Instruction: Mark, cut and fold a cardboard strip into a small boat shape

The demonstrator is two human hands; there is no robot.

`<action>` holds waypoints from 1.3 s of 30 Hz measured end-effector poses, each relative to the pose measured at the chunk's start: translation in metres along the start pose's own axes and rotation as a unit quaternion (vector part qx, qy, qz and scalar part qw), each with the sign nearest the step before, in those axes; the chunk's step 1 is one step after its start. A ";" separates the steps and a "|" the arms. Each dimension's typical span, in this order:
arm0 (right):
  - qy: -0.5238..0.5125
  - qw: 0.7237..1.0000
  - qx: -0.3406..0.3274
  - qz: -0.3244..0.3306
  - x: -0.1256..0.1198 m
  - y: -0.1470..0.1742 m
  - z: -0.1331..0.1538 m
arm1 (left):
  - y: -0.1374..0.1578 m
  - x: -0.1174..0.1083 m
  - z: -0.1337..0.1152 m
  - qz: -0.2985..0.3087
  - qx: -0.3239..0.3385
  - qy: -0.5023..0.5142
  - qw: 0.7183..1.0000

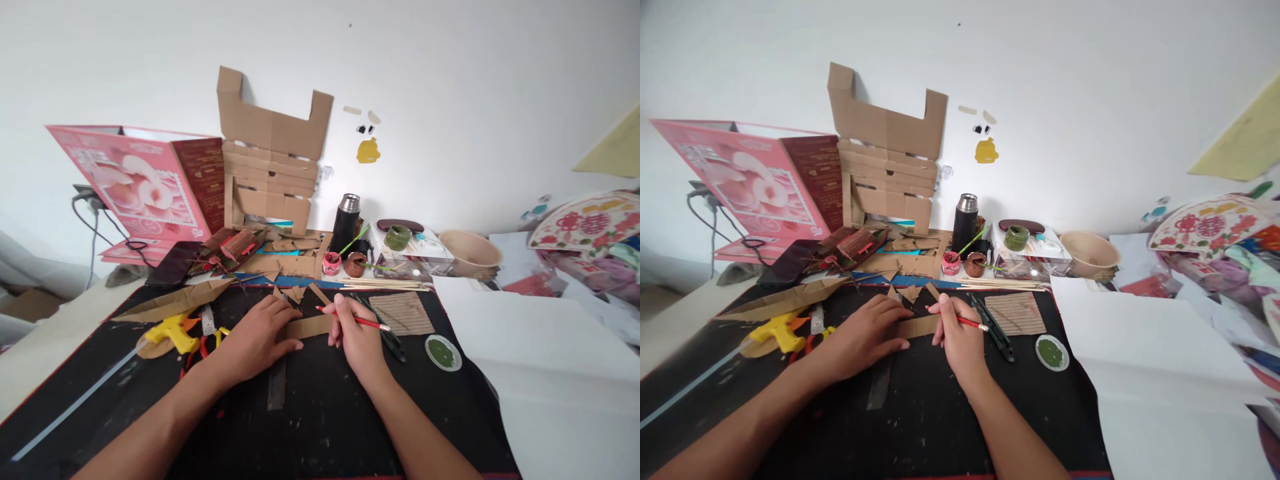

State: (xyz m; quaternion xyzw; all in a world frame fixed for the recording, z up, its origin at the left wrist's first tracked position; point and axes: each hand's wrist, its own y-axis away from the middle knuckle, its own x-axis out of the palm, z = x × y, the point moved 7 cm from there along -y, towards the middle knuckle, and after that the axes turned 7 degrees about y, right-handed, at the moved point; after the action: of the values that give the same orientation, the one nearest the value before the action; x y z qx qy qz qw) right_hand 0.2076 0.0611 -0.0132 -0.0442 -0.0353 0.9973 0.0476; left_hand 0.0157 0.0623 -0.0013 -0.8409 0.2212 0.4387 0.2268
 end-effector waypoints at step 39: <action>0.021 0.999 -0.024 -0.013 -0.004 0.002 0.000 | -0.001 0.008 0.009 -0.006 -0.067 -0.015 0.998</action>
State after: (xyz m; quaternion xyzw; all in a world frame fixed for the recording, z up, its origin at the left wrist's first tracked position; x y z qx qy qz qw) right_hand 0.2109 0.0585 -0.0133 -0.0661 -0.0593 0.9942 0.0605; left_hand 0.0149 0.0666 -0.0124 -0.8487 0.1833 0.4639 0.1761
